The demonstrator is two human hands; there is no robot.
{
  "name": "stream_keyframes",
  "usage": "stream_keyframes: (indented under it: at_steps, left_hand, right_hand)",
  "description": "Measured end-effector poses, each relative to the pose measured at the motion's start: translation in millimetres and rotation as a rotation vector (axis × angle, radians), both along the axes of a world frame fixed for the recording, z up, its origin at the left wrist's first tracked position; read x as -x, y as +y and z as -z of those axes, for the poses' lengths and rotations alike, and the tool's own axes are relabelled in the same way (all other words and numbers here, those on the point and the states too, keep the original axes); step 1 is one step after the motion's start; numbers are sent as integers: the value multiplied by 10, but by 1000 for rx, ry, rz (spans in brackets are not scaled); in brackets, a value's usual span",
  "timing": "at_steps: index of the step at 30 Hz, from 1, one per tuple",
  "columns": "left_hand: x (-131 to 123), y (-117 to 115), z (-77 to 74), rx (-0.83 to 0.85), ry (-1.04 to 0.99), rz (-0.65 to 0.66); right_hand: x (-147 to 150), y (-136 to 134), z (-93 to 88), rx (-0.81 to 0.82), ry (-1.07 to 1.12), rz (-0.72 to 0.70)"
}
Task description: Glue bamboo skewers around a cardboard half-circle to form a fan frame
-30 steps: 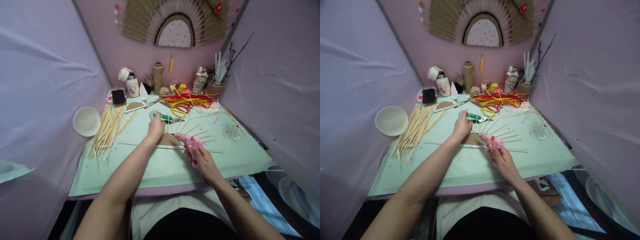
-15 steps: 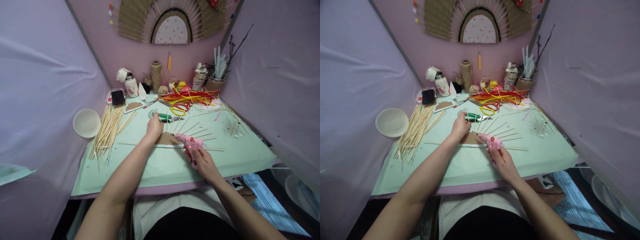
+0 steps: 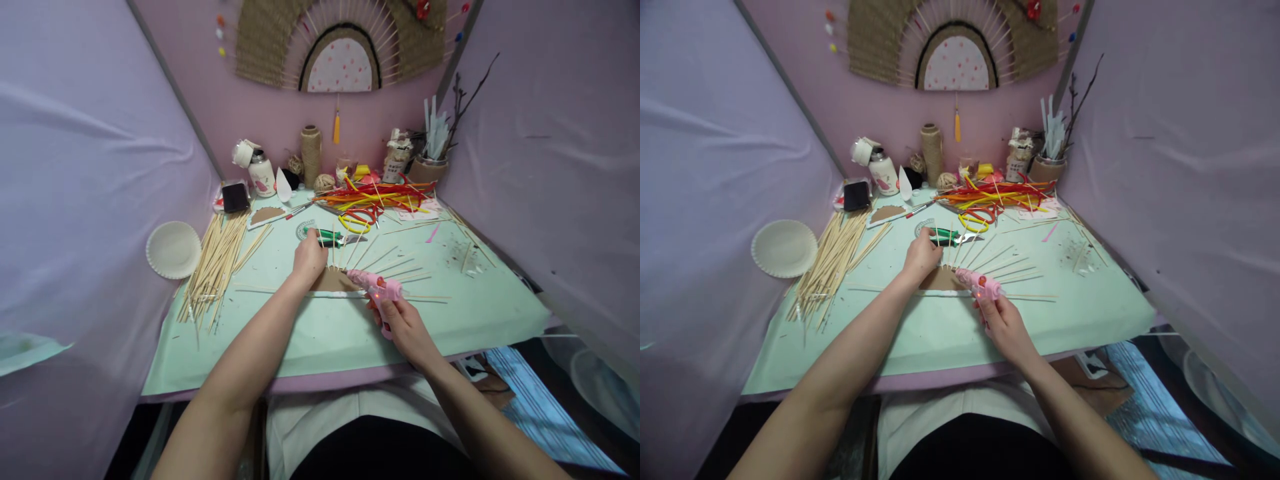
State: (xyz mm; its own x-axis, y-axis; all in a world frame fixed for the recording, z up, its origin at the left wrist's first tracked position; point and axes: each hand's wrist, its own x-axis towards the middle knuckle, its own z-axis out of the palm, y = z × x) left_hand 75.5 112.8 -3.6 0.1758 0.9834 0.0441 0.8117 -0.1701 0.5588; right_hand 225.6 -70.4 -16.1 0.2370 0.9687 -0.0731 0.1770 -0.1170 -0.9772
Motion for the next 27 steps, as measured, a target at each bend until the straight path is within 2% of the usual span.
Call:
stream_keyframes:
  at_steps: [14,22,27]
  left_hand:
    - [11,11,10,16,-12,11]
    - [24,12,37,10,-46,8]
    - [31,14,42,18,-63,15]
  right_hand:
    - [11,6,19,3,2,2]
    - [15,-3,49,-73,-17,-12]
    - [27,-2,41,-89,44,-16]
